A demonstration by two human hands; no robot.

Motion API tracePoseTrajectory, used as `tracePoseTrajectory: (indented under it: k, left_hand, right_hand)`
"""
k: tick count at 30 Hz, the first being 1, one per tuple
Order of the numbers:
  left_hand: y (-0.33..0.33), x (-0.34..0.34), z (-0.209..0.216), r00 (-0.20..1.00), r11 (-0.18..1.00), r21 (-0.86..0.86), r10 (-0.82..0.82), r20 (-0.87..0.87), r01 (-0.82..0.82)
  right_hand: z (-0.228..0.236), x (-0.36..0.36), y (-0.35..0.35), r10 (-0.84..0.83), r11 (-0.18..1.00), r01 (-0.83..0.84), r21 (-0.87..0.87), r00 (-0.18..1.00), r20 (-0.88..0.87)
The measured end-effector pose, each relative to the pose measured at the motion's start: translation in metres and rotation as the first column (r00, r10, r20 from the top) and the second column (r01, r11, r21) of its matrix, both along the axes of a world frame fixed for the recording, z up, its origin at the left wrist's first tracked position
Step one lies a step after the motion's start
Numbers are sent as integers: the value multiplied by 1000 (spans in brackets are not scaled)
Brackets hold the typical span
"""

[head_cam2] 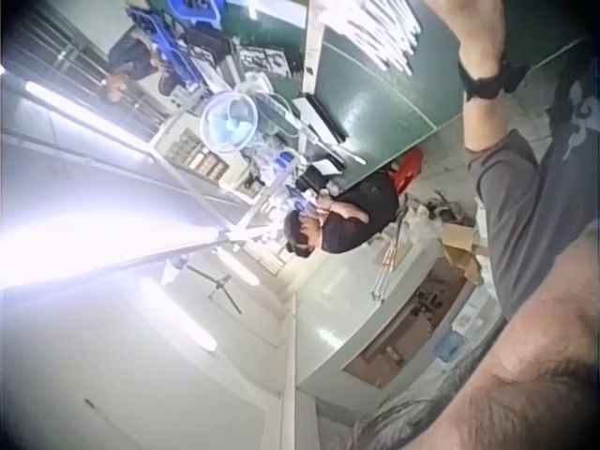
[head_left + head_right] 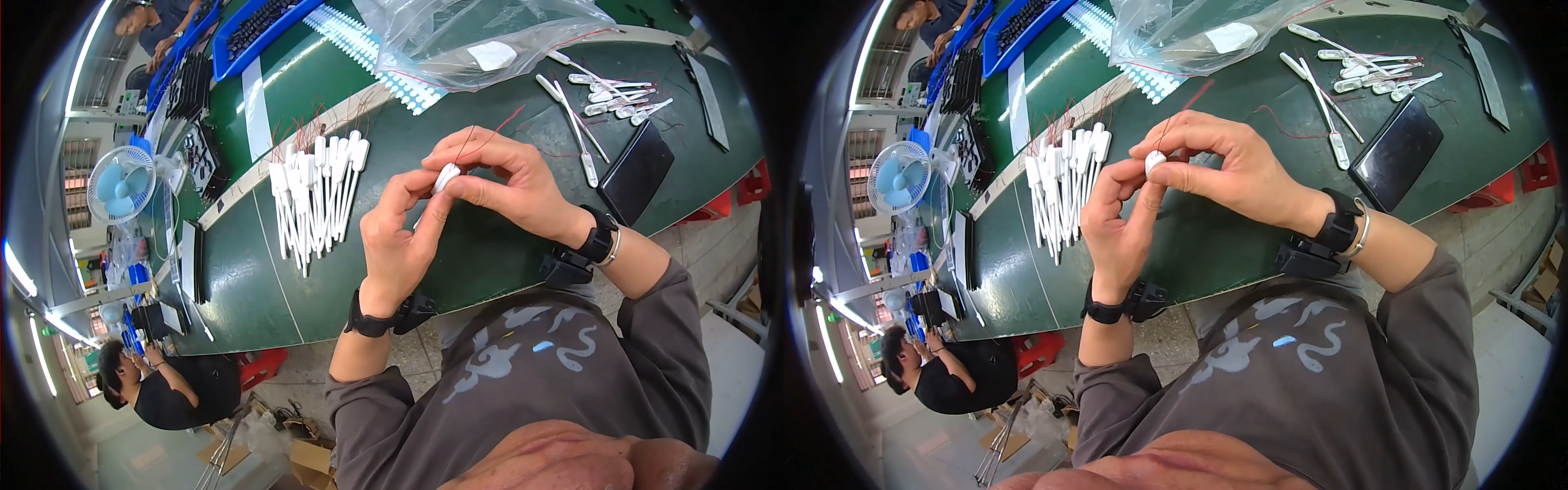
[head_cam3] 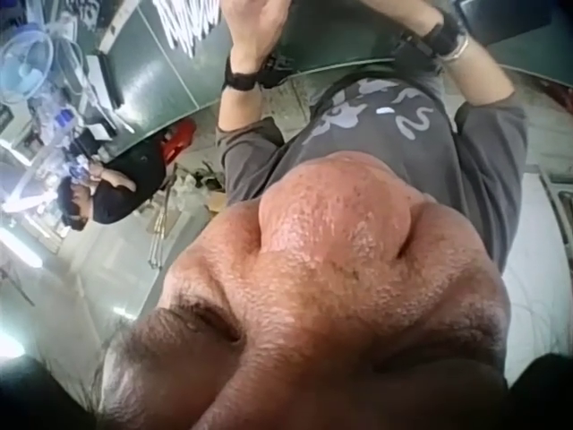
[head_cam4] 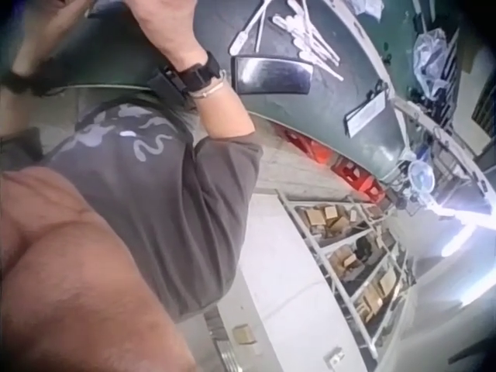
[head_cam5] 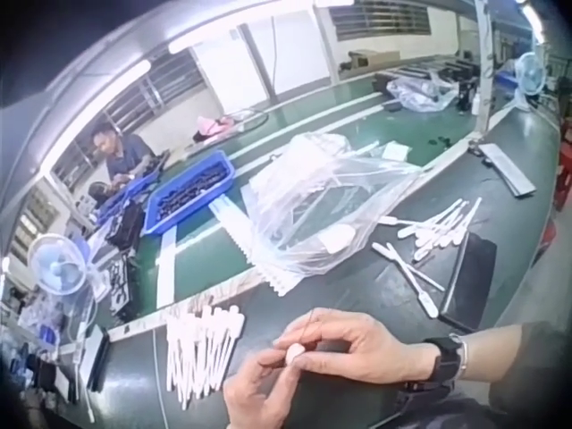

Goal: The person assembles a light fixture by hand, threading a wire through a white plastic housing, fitting a small circuit board into it, and pressing a cover over the components.

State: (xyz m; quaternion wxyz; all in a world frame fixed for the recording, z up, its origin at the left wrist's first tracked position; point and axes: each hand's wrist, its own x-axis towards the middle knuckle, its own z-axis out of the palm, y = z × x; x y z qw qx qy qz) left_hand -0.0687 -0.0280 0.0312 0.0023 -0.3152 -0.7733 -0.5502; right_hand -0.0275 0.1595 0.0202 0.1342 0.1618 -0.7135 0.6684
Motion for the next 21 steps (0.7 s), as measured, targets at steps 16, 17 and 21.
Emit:
tracePoseTrajectory:
  k: [16,17,21]
  left_hand:
    - [-2,-14,8,840,993,109,105,-532,-54]
    - [-1,-15,9,829,997,77,60,-556,-20]
    - [-10,-30,-4,763,999,16,-22,-647,42]
  right_hand:
    - [18,-4,17,514,845,-295,-445,677,527]
    - [17,-3,17,515,845,-292,-448,669,536]
    - [17,-2,16,508,851,-282,-443,657,557]
